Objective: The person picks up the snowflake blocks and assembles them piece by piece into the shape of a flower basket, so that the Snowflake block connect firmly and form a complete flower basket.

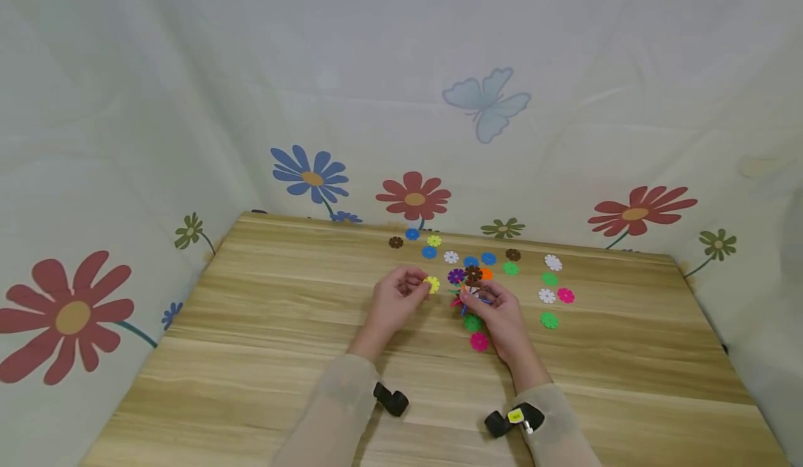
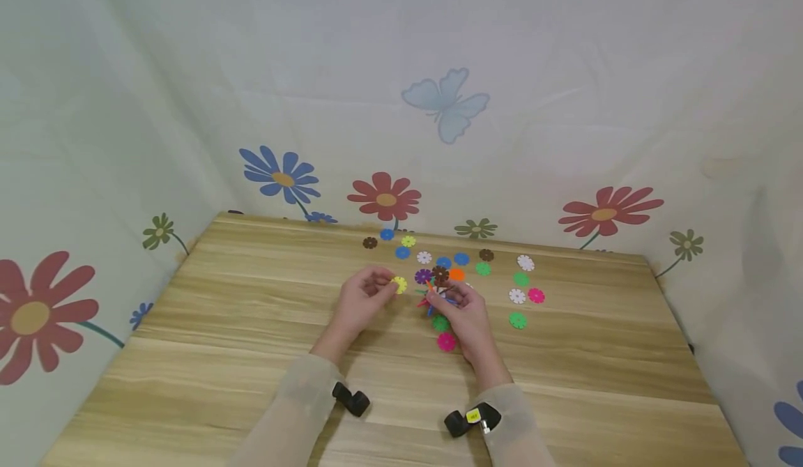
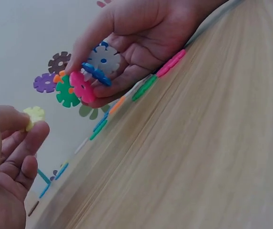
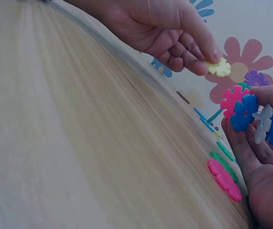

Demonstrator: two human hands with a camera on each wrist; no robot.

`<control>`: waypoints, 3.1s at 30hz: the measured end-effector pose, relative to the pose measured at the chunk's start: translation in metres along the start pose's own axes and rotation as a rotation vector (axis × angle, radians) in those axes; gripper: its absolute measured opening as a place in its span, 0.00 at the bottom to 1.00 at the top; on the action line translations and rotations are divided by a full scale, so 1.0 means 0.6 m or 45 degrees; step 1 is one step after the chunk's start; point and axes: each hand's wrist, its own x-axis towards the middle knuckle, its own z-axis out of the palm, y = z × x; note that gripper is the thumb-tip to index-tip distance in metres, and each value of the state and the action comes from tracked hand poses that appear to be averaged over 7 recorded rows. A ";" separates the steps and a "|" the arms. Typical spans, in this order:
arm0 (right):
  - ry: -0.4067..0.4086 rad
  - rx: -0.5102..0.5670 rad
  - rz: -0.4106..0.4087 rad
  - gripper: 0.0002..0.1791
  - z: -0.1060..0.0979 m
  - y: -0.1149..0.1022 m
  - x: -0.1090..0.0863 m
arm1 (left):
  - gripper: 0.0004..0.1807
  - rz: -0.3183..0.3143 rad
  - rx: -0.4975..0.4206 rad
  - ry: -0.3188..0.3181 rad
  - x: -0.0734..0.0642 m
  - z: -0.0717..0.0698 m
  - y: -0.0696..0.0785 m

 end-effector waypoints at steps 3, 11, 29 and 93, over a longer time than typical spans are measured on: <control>0.003 -0.021 0.003 0.21 -0.001 0.000 -0.001 | 0.06 0.024 -0.035 -0.006 -0.004 0.004 0.002; -0.004 -0.063 -0.006 0.19 -0.001 0.002 -0.001 | 0.04 0.021 -0.010 -0.046 -0.010 0.015 0.006; -0.016 -0.061 -0.053 0.20 -0.002 0.002 -0.004 | 0.02 0.084 -0.040 -0.084 -0.013 0.016 0.006; 0.154 0.277 -0.022 0.14 -0.056 -0.017 0.009 | 0.15 0.204 0.939 -0.631 -0.025 0.070 0.011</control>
